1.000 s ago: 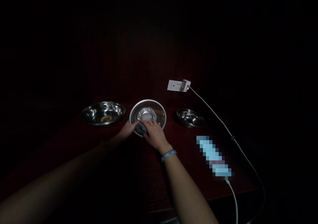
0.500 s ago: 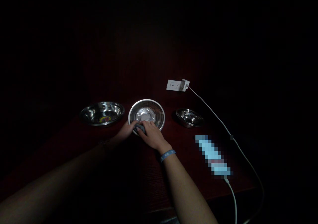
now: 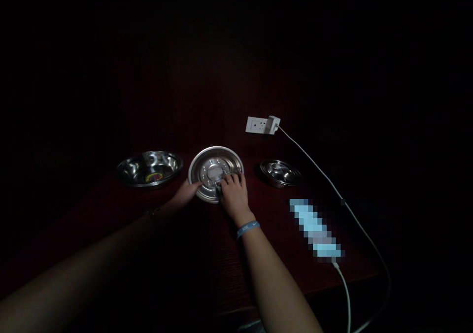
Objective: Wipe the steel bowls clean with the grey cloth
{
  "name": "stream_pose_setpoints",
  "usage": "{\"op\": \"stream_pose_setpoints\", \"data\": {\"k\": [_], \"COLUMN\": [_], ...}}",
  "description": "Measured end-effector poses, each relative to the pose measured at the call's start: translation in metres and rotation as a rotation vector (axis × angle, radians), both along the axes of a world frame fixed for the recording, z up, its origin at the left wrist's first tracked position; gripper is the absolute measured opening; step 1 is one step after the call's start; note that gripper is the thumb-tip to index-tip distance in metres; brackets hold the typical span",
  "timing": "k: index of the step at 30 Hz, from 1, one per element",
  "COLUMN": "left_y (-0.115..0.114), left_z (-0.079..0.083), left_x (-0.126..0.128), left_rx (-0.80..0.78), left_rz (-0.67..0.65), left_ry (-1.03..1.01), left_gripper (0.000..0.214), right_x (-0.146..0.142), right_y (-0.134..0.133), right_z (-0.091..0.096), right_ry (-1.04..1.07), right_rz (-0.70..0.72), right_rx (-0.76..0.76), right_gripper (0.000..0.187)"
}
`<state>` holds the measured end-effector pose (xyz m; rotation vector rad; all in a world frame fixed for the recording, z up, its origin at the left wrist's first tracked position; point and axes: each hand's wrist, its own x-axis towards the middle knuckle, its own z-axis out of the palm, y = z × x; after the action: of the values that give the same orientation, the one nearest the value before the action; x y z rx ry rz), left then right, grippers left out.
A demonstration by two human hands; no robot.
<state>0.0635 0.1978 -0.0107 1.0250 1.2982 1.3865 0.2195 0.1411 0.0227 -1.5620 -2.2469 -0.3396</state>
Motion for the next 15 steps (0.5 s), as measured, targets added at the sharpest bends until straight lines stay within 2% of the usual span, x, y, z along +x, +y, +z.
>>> {"op": "stream_pose_setpoints", "data": {"k": [6,11,15], "left_y": [-0.0015,-0.0009,-0.001], "left_z": [-0.0005,-0.0013,-0.0006], "left_x": [-0.0011,-0.0019,-0.0015], "left_rx": [0.007,0.035,0.04], "left_rz": [-0.037,-0.045,-0.038], "left_ry": [0.005,0.034,0.028], "left_gripper": [0.042,0.044,0.044], "right_x": [0.004,0.003,0.0008], "right_y": [0.0046,0.0026,0.0021], "right_z": [-0.0031,0.0022,0.0038], "right_ry": [0.113,0.221,0.249], "right_rz": [-0.039,-0.038,-0.064], "right_rx": [0.095,0.082,0.128], "right_gripper": [0.034,0.028,0.032]}}
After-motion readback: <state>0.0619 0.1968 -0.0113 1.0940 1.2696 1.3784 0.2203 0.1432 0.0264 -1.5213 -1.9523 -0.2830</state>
